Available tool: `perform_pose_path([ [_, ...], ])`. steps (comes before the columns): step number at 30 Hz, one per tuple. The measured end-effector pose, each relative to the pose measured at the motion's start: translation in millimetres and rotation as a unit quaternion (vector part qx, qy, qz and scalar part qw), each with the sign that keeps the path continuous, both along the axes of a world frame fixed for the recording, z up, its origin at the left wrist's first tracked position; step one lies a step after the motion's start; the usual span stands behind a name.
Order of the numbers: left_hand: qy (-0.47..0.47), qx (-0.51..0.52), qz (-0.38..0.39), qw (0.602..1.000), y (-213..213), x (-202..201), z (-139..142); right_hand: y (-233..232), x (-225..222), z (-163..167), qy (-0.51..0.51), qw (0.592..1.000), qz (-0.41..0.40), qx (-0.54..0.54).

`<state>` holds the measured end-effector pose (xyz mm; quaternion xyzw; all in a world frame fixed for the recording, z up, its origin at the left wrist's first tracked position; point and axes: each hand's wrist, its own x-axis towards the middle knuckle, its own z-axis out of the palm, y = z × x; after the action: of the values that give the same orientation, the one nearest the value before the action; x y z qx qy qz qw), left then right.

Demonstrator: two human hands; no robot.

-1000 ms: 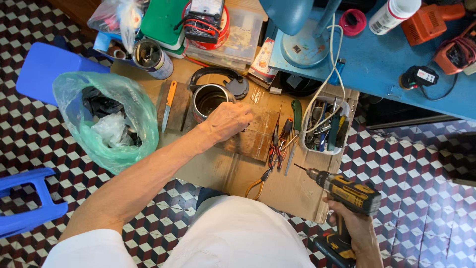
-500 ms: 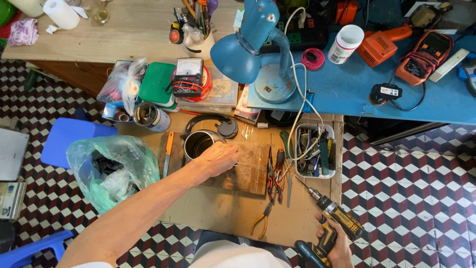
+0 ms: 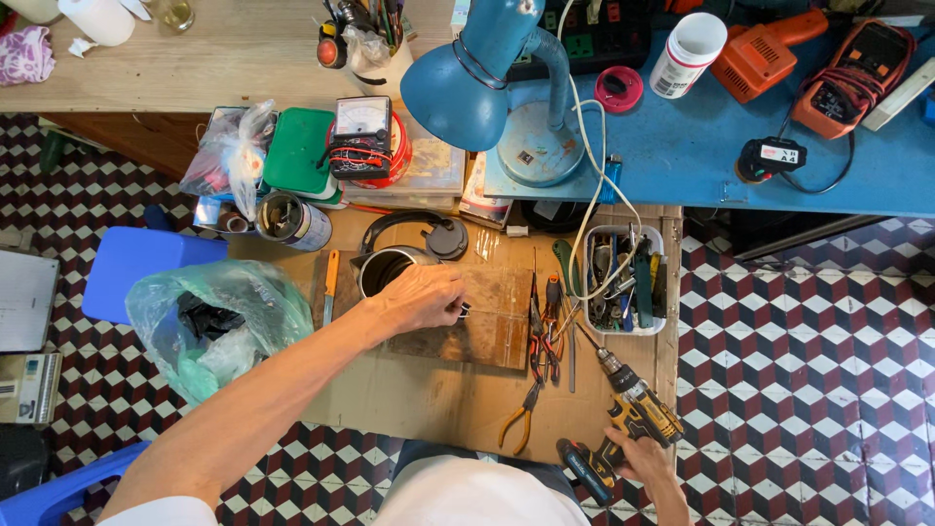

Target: The person adjusts a blue desk lamp, then disassembles a stainless steel electric kettle by removing the handle and base. They use a cordless drill and a screwdriver to remove screws and separate components, then reassemble the kettle.

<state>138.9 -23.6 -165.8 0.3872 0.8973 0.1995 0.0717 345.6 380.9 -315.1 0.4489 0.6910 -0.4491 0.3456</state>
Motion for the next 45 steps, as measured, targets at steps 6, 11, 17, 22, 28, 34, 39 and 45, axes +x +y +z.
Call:
perform_pose_path([
  [6, 0.094, -0.023, -0.063, 0.993, 2, -2, 3, 0, -13, 4, -0.06, 0.948, 0.258, 0.176],
  [11, 0.094, 0.001, -0.018, 0.995, -5, 6, 8, -34, -40, 45, 0.019, 0.916, 0.322, 0.24],
  [17, 0.098, 0.018, 0.01, 0.995, -9, 16, 13, -160, -106, 90, 0.341, 0.918, 0.109, -0.17],
  [22, 0.065, 0.051, 0.075, 0.994, -24, 39, 18, -234, -138, 97, 0.392, 0.88, 0.075, -0.259],
  [28, 0.066, 0.099, 0.174, 0.977, -39, 66, 16, -252, -130, 98, 0.417, 0.881, 0.084, -0.207],
  [34, 0.065, 0.143, 0.202, 0.967, -41, 63, 8, -264, -132, 100, 0.443, 0.88, 0.103, -0.135],
  [39, 0.058, 0.139, 0.204, 0.967, -42, 63, 5, -264, -129, 92, 0.505, 0.846, 0.158, -0.061],
  [45, 0.078, 0.144, 0.187, 0.969, -43, 62, 9, -261, -132, 95, 0.589, 0.718, 0.346, 0.132],
])
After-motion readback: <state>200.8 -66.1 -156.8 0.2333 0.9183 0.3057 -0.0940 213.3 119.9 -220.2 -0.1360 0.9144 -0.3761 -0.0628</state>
